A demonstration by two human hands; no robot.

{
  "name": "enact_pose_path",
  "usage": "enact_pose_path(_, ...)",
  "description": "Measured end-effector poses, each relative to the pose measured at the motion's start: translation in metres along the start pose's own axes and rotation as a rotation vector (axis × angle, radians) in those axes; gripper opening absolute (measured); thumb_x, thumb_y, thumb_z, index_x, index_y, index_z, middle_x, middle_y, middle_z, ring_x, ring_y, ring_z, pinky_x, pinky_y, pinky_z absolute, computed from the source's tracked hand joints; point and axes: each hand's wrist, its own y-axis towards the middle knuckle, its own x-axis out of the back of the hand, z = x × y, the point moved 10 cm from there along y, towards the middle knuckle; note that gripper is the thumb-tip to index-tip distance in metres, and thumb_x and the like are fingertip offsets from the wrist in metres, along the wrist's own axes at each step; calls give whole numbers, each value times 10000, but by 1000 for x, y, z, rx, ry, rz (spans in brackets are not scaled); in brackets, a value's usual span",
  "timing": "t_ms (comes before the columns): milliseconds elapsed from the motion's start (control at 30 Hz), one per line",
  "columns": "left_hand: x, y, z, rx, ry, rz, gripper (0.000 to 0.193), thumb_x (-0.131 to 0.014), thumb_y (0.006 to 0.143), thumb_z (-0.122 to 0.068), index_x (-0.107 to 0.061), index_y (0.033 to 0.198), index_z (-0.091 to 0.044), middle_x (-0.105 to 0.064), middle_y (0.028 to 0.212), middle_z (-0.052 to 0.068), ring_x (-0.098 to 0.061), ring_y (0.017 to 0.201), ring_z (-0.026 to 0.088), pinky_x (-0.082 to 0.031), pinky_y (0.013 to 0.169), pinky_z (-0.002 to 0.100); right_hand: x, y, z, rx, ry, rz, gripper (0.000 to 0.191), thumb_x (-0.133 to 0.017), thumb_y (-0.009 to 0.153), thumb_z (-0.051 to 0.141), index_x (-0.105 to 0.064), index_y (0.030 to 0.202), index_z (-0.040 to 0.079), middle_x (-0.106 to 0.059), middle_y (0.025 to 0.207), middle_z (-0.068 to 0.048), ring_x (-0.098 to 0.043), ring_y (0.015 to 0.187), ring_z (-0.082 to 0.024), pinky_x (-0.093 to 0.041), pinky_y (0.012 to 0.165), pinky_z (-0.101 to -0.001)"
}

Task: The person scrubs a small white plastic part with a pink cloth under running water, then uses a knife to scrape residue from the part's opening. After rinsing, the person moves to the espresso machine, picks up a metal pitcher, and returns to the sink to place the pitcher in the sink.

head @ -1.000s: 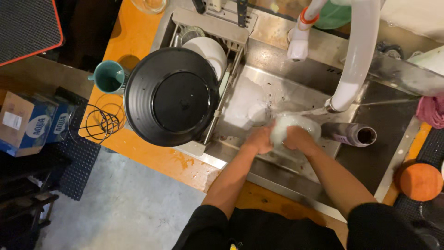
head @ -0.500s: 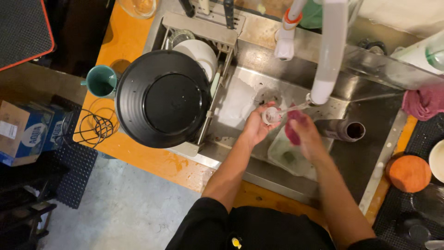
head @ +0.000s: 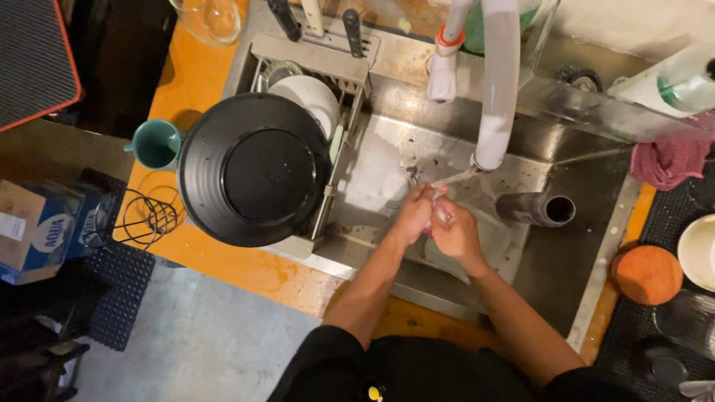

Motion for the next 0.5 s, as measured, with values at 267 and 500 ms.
enact_pose_path(267,-31,13,-6,-94,55,20,259,-476,1029,-100,-686,1027,52,-681,904,111,-613,782,168,-512,685,320,20,-15,40,517,-443,-77,315,-635,874,64,-622,1178,-19,-620,1128,-216,-656,882,-404,-533,714,-454)
enact_pose_path(500,-37,13,-23,109,-62,207,281,-424,1045,-185,-657,1106,-41,-659,826,123,-619,693,206,-525,633,329,18,16,11,80,298,70,214,-585,949,57,-675,1142,34,-687,1087,-190,-659,971,-404,-543,815,-423)
